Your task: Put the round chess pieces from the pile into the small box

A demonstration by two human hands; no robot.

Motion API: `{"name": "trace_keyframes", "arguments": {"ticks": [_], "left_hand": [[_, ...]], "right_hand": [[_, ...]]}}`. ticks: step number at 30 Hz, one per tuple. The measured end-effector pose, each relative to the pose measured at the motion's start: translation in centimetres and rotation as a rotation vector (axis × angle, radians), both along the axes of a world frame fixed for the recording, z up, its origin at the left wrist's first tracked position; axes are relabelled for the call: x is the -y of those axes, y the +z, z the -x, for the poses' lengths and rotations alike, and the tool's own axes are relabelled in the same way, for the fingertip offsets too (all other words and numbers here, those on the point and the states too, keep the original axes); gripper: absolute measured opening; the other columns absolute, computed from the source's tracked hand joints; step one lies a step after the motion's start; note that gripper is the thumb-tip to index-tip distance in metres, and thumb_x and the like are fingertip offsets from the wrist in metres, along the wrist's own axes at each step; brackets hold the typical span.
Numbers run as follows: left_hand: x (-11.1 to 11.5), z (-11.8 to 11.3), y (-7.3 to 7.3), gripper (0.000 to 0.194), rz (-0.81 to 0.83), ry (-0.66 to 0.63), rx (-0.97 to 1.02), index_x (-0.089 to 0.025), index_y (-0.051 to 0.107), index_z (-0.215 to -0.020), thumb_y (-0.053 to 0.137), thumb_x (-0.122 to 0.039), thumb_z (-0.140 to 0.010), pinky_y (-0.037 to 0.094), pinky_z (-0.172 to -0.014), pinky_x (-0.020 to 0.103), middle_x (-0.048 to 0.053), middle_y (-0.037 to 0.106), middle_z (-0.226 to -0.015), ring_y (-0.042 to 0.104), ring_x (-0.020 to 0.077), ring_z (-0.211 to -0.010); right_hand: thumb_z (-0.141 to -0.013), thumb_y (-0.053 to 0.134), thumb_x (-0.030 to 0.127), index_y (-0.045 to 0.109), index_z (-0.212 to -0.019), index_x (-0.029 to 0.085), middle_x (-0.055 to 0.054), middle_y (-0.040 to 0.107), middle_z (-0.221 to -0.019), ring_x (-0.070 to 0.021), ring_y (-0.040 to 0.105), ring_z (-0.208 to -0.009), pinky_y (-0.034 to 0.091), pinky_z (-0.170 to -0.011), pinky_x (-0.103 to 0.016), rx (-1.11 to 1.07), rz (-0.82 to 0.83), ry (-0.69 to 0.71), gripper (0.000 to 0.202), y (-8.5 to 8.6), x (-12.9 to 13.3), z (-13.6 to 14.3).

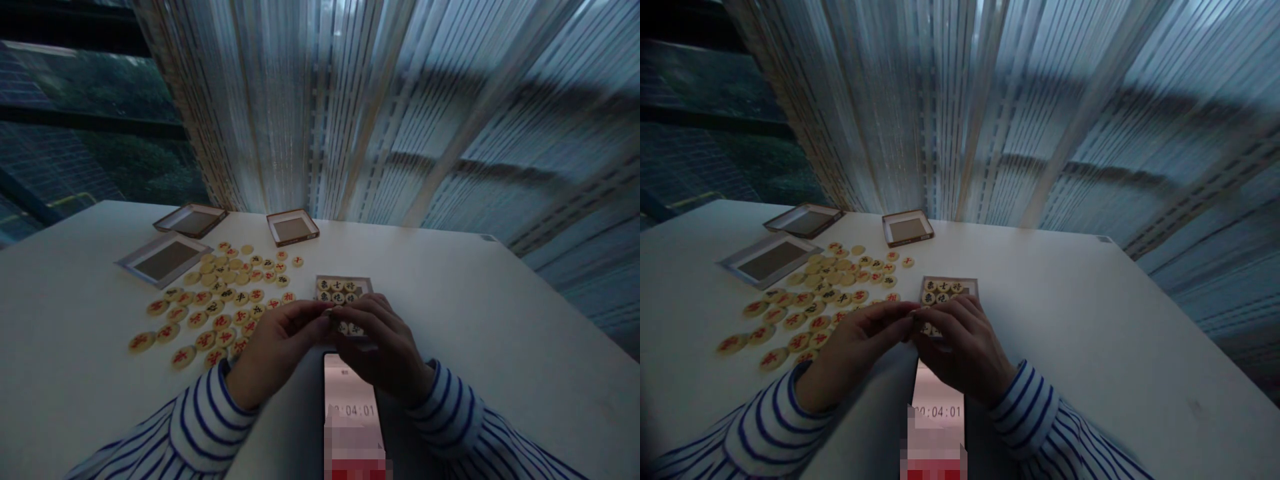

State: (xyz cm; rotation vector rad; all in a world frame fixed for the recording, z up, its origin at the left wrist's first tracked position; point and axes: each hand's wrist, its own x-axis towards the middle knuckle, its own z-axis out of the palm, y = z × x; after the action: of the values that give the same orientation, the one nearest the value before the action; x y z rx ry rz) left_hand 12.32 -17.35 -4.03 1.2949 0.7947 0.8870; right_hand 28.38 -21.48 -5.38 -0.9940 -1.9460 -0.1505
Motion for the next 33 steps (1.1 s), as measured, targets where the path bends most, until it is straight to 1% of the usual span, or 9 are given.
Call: {"name": "trace_keyframes", "arguments": {"ticks": [3,6,9,14,16,21,23,27,33], "left_hand": [[-0.03,0.03,-0.01,0.022,0.010,0.002,0.004,-0.016,0.070,-0.085,0.069,-0.025,-0.065,0.052,-0.067,0.029,0.004,0.072,-0.076,0.065,0.0173,-0.072],[-0.07,0.08,0.20,0.015,-0.042,0.039,-0.057,-0.015,0.071,-0.076,0.065,-0.028,-0.070,0.050,-0.060,0.025,0.002,0.068,-0.065,0.061,0.0143,-0.062],[-0.08,0.12,0.32,0.022,-0.091,0.050,-0.107,-0.015,0.071,-0.070,0.058,-0.032,-0.076,0.047,-0.056,0.023,0.001,0.064,-0.057,0.057,0.0125,-0.057],[0.02,0.00,0.09,0.016,-0.019,0.007,-0.053,-0.016,0.070,-0.079,0.069,-0.026,-0.066,0.051,-0.065,0.026,0.003,0.071,-0.072,0.063,0.0157,-0.069],[0.03,-0.02,0.02,0.016,-0.012,0.006,-0.048,-0.017,0.070,-0.079,0.069,-0.025,-0.066,0.051,-0.066,0.027,0.003,0.072,-0.076,0.064,0.0166,-0.071],[-0.14,0.19,0.08,0.017,-0.104,0.032,-0.112,-0.017,0.072,-0.074,0.061,-0.029,-0.074,0.048,-0.058,0.024,0.001,0.066,-0.060,0.060,0.0141,-0.060],[-0.18,0.28,0.08,0.019,-0.121,0.032,-0.122,-0.017,0.072,-0.074,0.059,-0.030,-0.075,0.047,-0.057,0.023,0.000,0.065,-0.058,0.058,0.0133,-0.058],[-0.10,0.36,0.10,0.018,-0.071,0.027,-0.076,-0.018,0.073,-0.083,0.060,-0.026,-0.073,0.048,-0.060,0.024,0.000,0.066,-0.061,0.059,0.0131,-0.060],[-0.05,0.23,0.31,0.020,-0.025,0.028,-0.069,-0.017,0.074,-0.083,0.062,-0.025,-0.069,0.050,-0.062,0.027,0.002,0.068,-0.061,0.061,0.0155,-0.062]], "right_hand": [[-0.075,0.064,0.014,0.055,-0.104,0.017,-0.006,0.065,-0.086,-0.0167,0.057,-0.077,0.048,-0.067,-0.034,-0.012,0.011,0.005,0.030,-0.03,0.01,0.04],[-0.077,0.063,0.017,0.054,-0.104,0.018,-0.005,0.066,-0.086,-0.0166,0.058,-0.076,0.048,-0.066,-0.034,-0.014,0.015,0.012,0.029,0.03,0.00,0.10],[-0.077,0.063,0.018,0.054,-0.105,0.018,-0.005,0.066,-0.085,-0.0165,0.058,-0.076,0.048,-0.066,-0.034,-0.020,0.031,0.014,0.029,0.09,0.00,0.14],[-0.077,0.062,0.015,0.054,-0.103,0.018,-0.005,0.066,-0.085,-0.0163,0.058,-0.075,0.048,-0.066,-0.034,-0.026,0.034,0.018,0.027,0.01,0.02,0.09],[-0.078,0.062,0.016,0.054,-0.103,0.018,-0.005,0.065,-0.084,-0.0162,0.058,-0.075,0.048,-0.066,-0.034,-0.022,0.041,0.026,0.027,-0.03,0.02,0.09],[-0.078,0.063,0.019,0.055,-0.105,0.018,-0.005,0.066,-0.085,-0.0167,0.058,-0.076,0.048,-0.066,-0.034,-0.020,0.053,0.018,0.028,-0.01,0.02,0.15],[-0.077,0.064,0.018,0.055,-0.106,0.018,-0.005,0.066,-0.086,-0.0165,0.058,-0.076,0.049,-0.066,-0.034,-0.035,0.048,0.011,0.030,0.01,0.00,0.17],[-0.077,0.064,0.017,0.055,-0.105,0.019,-0.005,0.065,-0.087,-0.0161,0.058,-0.078,0.050,-0.067,-0.033,-0.063,0.037,0.017,0.030,-0.03,-0.06,0.12],[-0.077,0.063,0.017,0.055,-0.105,0.019,-0.005,0.065,-0.086,-0.0162,0.058,-0.078,0.050,-0.067,-0.034,-0.049,0.041,0.026,0.029,-0.01,-0.05,0.07]]}}
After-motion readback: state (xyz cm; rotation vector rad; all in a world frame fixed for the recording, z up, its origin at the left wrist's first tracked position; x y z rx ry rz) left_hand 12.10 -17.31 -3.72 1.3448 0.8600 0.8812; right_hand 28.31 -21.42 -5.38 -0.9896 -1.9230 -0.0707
